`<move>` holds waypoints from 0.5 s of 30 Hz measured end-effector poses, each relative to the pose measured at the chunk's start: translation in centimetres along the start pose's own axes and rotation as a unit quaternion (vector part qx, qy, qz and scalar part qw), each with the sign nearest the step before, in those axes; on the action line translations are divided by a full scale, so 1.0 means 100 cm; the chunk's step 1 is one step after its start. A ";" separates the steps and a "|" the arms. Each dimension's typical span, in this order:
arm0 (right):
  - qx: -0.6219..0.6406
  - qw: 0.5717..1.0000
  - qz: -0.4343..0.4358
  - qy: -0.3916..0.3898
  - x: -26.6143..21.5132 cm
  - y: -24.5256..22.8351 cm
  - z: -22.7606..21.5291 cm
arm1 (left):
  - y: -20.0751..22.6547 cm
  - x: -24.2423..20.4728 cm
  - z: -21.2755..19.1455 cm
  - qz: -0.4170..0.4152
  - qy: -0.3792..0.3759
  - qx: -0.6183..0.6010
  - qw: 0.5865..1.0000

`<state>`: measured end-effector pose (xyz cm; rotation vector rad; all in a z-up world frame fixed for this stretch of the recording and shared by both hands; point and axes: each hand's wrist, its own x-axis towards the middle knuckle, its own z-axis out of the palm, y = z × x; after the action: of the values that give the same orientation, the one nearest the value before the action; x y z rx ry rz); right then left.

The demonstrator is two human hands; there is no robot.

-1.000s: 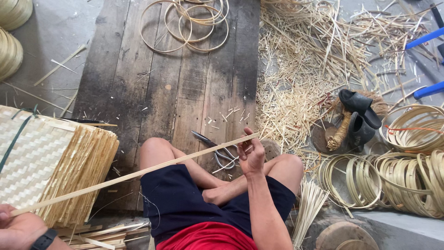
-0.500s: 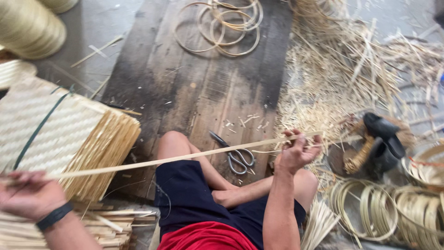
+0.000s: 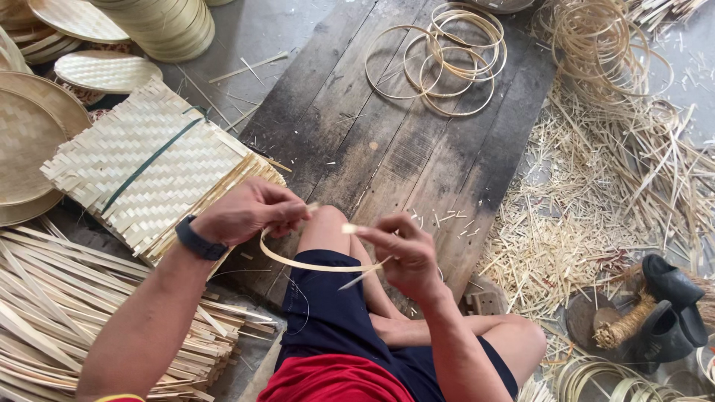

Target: The person constructs circular bamboo frames by bending thin strips into hoops, securing the ends with small wooden pins, and trimming excess material with scissors.

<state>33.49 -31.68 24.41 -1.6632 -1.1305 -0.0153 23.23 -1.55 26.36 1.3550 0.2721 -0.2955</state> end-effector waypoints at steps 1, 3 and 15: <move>-0.040 0.999 -0.013 -0.014 0.001 -0.005 0.003 | 0.006 0.004 0.006 -0.035 -0.009 0.037 0.999; -0.095 0.995 -0.030 -0.028 0.003 -0.011 0.007 | 0.014 0.013 0.018 -0.068 -0.017 0.112 0.991; -0.176 0.982 -0.051 -0.052 0.002 -0.020 0.013 | 0.026 0.032 0.057 -0.125 -0.076 0.169 0.975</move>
<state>31.58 -30.63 25.46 -1.9331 -1.3493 -0.2069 27.21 -6.81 28.66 1.6261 0.2735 -0.6785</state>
